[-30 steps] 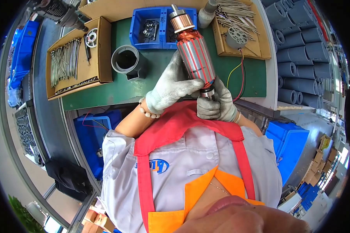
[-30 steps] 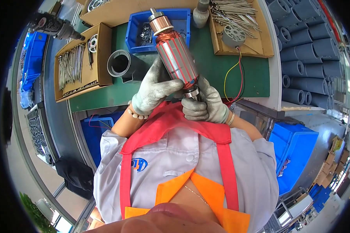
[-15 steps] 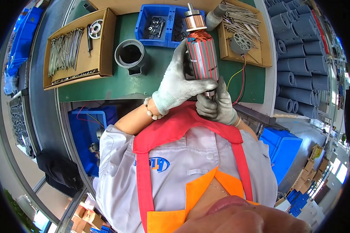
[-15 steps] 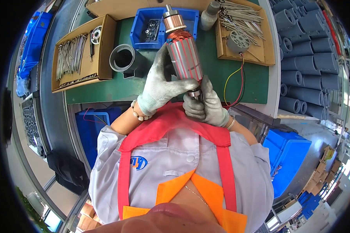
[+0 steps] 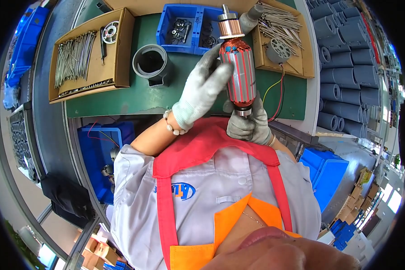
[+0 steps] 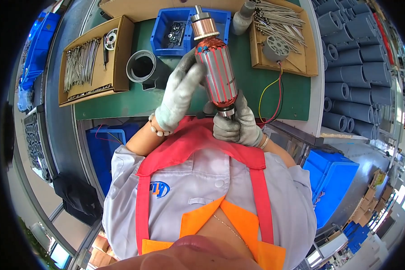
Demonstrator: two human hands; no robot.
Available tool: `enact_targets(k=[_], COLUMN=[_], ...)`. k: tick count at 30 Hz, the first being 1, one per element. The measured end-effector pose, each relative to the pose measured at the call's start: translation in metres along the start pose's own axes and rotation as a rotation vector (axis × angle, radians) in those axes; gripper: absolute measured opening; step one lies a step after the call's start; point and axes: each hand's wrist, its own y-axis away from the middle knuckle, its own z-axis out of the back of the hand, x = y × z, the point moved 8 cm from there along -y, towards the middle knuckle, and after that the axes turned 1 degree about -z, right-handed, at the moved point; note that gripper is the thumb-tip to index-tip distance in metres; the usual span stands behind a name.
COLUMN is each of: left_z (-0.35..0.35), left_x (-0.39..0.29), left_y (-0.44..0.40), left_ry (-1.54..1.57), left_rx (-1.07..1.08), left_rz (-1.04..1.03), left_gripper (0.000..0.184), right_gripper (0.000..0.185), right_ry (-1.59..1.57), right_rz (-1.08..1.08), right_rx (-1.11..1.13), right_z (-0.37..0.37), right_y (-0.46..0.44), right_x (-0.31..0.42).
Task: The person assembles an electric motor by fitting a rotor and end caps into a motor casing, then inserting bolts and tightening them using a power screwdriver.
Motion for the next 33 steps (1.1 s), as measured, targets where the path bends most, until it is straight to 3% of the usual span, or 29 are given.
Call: enact_targets(k=[3, 13, 24, 26, 28, 29, 33], left_z=[-0.002, -0.010, -0.011, -0.018, -0.027, -0.029, -0.045], left_x=[-0.008, 0.002, 0.019, 0.016, 0.017, 0.013, 0.006], left_y=[-0.001, 0.001, -0.010, -0.008, -0.003, 0.000, 0.002], left_ry=[0.076, 0.156, 0.064, -0.077, 0.137, 0.008, -0.025], left_rx=[-0.062, -0.074, -0.071, -0.073, -0.100, -0.020, 0.022], left_rz=[-0.102, 0.015, -0.132, -0.188, -0.077, -0.098, -0.062], left_gripper=[0.058, 0.053, 0.042, 0.044, 0.047, 0.055, 0.064], right_gripper=[0.086, 0.089, 0.086, 0.085, 0.084, 0.082, 0.078], right_ry=[-0.028, 0.118, 0.115, 0.140, 0.152, 0.062, -0.122], right_rz=[-0.015, 0.014, -0.006, -0.001, 0.013, 0.006, 0.037], right_rx=[0.018, -0.055, -0.058, -0.066, -0.077, -0.029, 0.178], right_z=[0.002, 0.015, 0.022, 0.017, 0.016, 0.012, 0.001], right_y=[0.000, 0.008, 0.019, 0.022, 0.026, 0.027, 0.031], right_x=[-0.003, -0.006, -0.010, -0.008, -0.009, -0.010, -0.010])
